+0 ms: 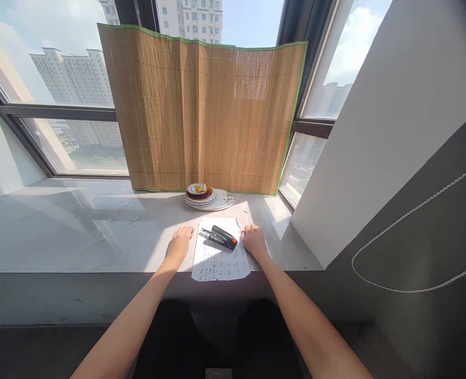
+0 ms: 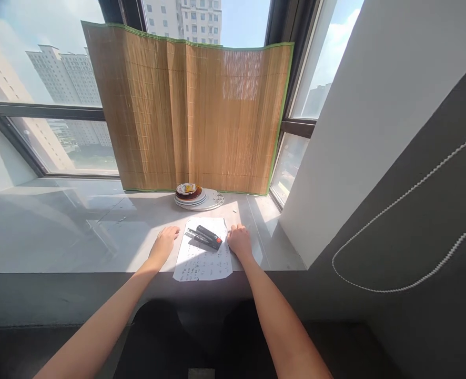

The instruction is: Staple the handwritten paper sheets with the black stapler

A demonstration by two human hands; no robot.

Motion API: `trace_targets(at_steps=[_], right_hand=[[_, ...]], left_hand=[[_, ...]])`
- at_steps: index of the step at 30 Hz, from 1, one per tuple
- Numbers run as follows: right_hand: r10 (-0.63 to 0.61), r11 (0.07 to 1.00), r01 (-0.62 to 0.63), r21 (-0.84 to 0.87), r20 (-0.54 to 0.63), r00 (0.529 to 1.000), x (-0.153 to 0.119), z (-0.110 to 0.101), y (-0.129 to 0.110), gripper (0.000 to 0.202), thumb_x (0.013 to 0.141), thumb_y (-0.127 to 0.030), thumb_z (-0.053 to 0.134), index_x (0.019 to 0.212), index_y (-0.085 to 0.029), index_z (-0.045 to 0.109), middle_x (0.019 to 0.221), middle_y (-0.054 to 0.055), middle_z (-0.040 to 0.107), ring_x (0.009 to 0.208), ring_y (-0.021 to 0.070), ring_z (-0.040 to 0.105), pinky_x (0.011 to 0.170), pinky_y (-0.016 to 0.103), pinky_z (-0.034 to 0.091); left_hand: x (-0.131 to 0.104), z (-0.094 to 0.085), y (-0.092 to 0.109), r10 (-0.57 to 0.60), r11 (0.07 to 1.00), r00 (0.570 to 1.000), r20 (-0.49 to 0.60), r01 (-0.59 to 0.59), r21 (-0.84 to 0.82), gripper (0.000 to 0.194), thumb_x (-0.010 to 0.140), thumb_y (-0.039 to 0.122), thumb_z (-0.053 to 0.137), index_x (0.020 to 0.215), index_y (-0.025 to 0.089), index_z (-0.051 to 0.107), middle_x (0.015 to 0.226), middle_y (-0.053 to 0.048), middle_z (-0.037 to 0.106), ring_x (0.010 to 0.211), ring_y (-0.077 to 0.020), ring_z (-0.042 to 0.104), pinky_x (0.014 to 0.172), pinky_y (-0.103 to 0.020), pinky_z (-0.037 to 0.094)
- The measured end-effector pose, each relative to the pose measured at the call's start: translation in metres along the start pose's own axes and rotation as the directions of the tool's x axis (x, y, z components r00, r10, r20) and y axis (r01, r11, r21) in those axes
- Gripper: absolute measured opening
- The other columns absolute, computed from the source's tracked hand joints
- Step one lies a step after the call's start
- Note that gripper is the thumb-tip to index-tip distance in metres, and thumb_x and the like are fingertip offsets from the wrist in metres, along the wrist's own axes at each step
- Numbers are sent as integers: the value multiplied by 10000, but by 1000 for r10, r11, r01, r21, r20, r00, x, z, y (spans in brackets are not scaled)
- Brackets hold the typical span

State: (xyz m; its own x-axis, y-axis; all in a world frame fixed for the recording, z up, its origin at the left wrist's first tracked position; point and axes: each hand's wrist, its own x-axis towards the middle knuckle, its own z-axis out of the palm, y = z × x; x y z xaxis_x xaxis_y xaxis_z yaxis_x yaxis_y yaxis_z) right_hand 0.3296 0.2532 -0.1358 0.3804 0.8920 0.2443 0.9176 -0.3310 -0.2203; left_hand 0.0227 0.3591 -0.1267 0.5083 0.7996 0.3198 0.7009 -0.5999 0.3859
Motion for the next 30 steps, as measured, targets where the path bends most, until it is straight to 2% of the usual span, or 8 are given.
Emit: trace_targets(at_steps=[5,9,12,16,21,25,30], right_hand=[[15,1000,-15,14,28,999,-2,-6,-3,263,1033,-205,484,1057,-134,736,1070,152,668,1039,260,590,875,358,377],[19,1000,-20,13,37,999,-2,-9,-4,267,1033,-205,480,1070,-126,733,1087,162,665,1068,275,588,880,366,382],[14,1000,-14,5,42,999,-3,-9,-3,265,1040,-211,467,1050,-129,719,1077,153,661,1059,268,590,878,360,387],[4,1000,-3,-4,44,999,-2,-8,-2,263,1048,-226,460,1041,-139,708,1072,144,655,1056,269,588,890,366,391],[2,1000,-3,16,48,999,-3,-9,-2,260,1038,-214,462,1046,-139,711,1087,151,656,1081,287,586,918,388,396],[2,1000,-3,22,47,999,-3,-9,-2,262,1035,-210,463,1051,-135,713,1088,159,658,1079,292,587,913,392,399],[4,1000,-6,29,43,999,-3,-9,-2,262,1041,-223,459,1031,-145,709,1067,153,654,1069,289,586,918,392,396]], left_hand=[[11,-2,15,31,999,999,14,-31,-10,330,1032,158,456,1228,237,710,1238,-132,726,1223,-317,627,1114,-446,407],[26,5,31,147,989,988,52,-145,-30,356,1024,122,489,1287,227,705,1272,-131,742,1279,-291,632,1130,-414,411],[31,12,32,205,979,978,50,-205,0,373,967,41,544,1232,235,720,1205,-102,766,1206,-260,670,1074,-382,452],[30,18,25,245,969,969,-9,-245,33,317,987,94,587,1223,248,732,1155,-80,763,1135,-264,682,1038,-390,470],[28,15,27,232,973,973,0,-232,5,345,1011,115,545,1246,272,744,1183,-65,759,1160,-272,661,1067,-394,459],[29,12,31,188,982,981,46,-188,-6,378,1005,92,527,1255,276,743,1239,-54,756,1201,-266,631,1093,-388,437],[29,10,34,188,982,978,96,-187,-11,370,1020,76,509,1260,267,717,1279,-35,754,1229,-248,587,1102,-373,398]])
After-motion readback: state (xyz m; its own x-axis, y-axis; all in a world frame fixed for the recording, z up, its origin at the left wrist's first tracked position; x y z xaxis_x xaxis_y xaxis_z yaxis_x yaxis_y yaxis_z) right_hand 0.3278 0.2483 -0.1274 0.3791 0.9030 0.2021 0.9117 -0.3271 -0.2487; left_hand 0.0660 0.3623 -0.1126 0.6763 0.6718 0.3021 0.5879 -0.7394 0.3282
